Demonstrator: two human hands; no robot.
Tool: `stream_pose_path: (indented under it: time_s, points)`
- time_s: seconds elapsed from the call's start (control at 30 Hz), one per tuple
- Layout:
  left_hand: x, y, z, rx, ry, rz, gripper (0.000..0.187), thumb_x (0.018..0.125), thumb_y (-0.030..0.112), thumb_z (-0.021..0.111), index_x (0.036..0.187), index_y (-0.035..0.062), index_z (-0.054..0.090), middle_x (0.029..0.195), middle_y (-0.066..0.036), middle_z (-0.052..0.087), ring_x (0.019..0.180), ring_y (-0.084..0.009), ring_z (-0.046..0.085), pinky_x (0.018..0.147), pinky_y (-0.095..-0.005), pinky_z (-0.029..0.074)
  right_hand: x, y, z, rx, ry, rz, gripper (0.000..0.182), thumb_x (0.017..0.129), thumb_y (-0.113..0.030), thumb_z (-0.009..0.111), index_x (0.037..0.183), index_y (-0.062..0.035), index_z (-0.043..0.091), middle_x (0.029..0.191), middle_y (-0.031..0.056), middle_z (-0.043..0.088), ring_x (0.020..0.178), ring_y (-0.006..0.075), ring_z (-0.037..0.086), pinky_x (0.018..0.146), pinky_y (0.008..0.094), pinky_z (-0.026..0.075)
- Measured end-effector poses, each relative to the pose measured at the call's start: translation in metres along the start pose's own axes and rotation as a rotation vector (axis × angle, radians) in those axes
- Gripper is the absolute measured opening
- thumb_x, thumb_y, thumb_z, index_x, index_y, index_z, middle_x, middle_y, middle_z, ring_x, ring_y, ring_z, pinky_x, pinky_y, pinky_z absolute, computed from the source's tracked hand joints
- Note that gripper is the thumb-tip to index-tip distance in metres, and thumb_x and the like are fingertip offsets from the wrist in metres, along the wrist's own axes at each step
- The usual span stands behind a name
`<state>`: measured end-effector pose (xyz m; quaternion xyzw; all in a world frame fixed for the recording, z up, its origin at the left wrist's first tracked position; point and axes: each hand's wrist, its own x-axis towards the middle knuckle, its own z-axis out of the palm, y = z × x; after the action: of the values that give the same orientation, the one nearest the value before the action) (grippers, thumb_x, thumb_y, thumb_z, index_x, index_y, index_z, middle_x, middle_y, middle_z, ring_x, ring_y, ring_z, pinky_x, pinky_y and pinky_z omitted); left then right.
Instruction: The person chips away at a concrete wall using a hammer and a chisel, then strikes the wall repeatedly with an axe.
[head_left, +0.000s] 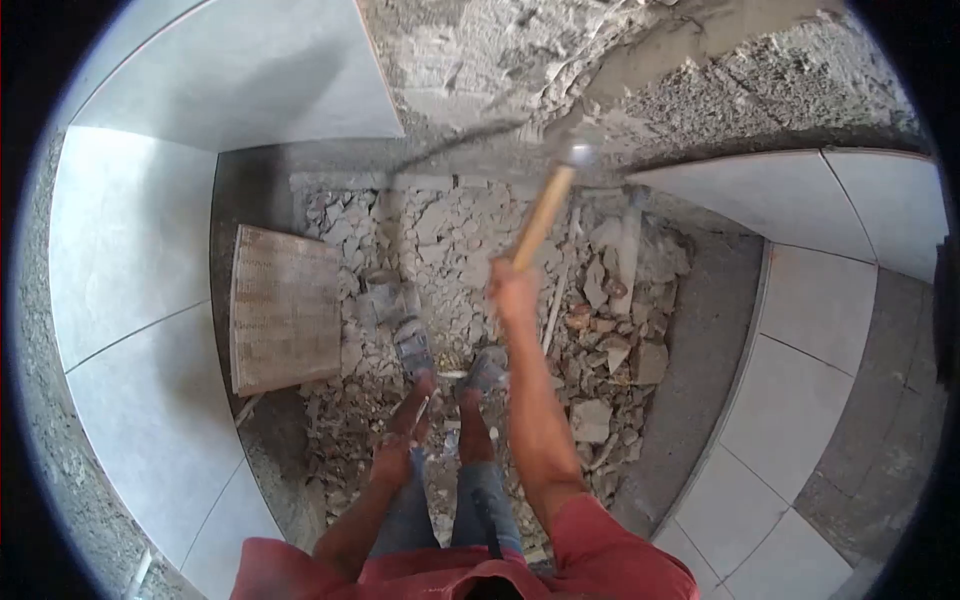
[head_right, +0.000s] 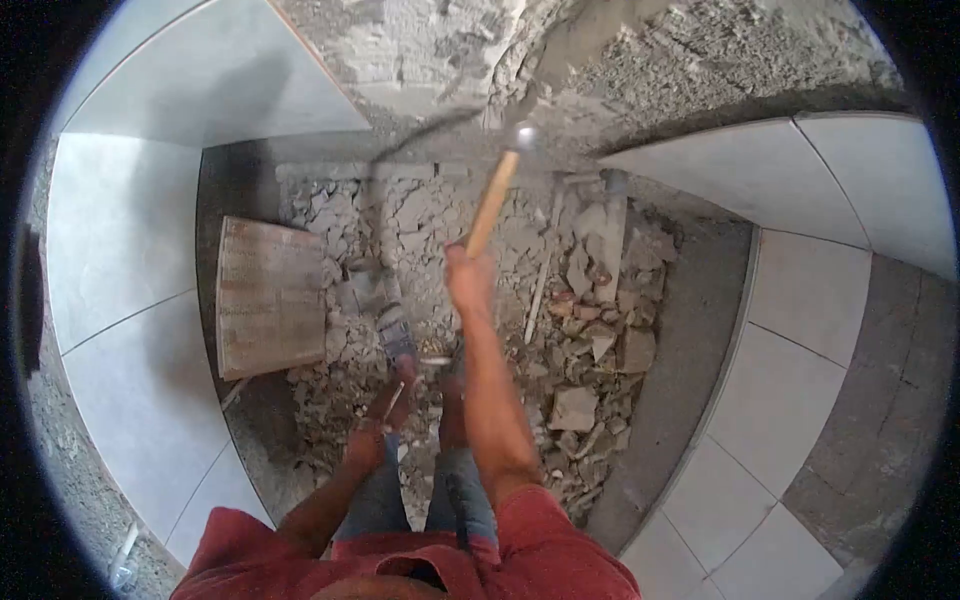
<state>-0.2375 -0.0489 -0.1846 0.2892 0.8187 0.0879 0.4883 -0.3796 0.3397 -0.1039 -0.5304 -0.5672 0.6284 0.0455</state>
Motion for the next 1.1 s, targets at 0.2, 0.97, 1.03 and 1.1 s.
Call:
stream_pose_path:
  time_s: [0.2,0.97,1.03,1.1]
  points:
    - [-0.008,0.014,-0.016,0.023,-0.022,-0.03,0.028,0.076,0.013,0.051,0.104,0.0105,0.054,0.101,-0.013,0.057,0.1,-0.032,0.054,0.09,-0.051,0.036,0.006,-0.051,-0.024,0.336,0.183,-1.074,0.019,0.075,-0.016,0.064,0.085,-0.0038,0.054,0.073,0.009,0.055,0.064,0.0182,0.054,0.057,0.0288,0.044]
    - [-0.007,0.02,-0.026,0.052,0.027,-0.023,0.028,0.079,0.012,0.049,0.106,0.0128,0.056,0.106,-0.014,0.055,0.101,-0.0344,0.052,0.092,-0.0484,0.035,0.036,0.03,-0.011,-0.099,0.005,-0.028,0.015,0.08,-0.017,0.058,0.078,-0.0023,0.055,0.06,0.0045,0.05,0.052,0.0117,0.045,0.049,0.0284,0.037]
    - [-0.007,0.016,-0.014,-0.137,-0.131,-0.163,0.03,0.08,0.013,0.048,0.109,0.0124,0.054,0.107,-0.015,0.055,0.103,-0.0349,0.051,0.093,-0.0491,0.035,0.005,0.016,-0.029,-0.121,0.134,-0.331,0.012,0.078,-0.012,0.06,0.079,-0.0021,0.054,0.061,0.0034,0.05,0.053,0.0109,0.045,0.049,0.0275,0.037]
    - [-0.008,0.013,-0.009,-0.139,-0.084,-0.135,0.031,0.08,0.014,0.047,0.111,0.0121,0.053,0.109,-0.015,0.055,0.104,-0.0348,0.051,0.093,-0.049,0.034,-0.002,-0.012,-0.038,-0.021,0.24,-0.514,0.01,0.077,-0.009,0.061,0.079,-0.0024,0.054,0.062,0.0025,0.049,0.053,0.011,0.045,0.049,0.0276,0.037]
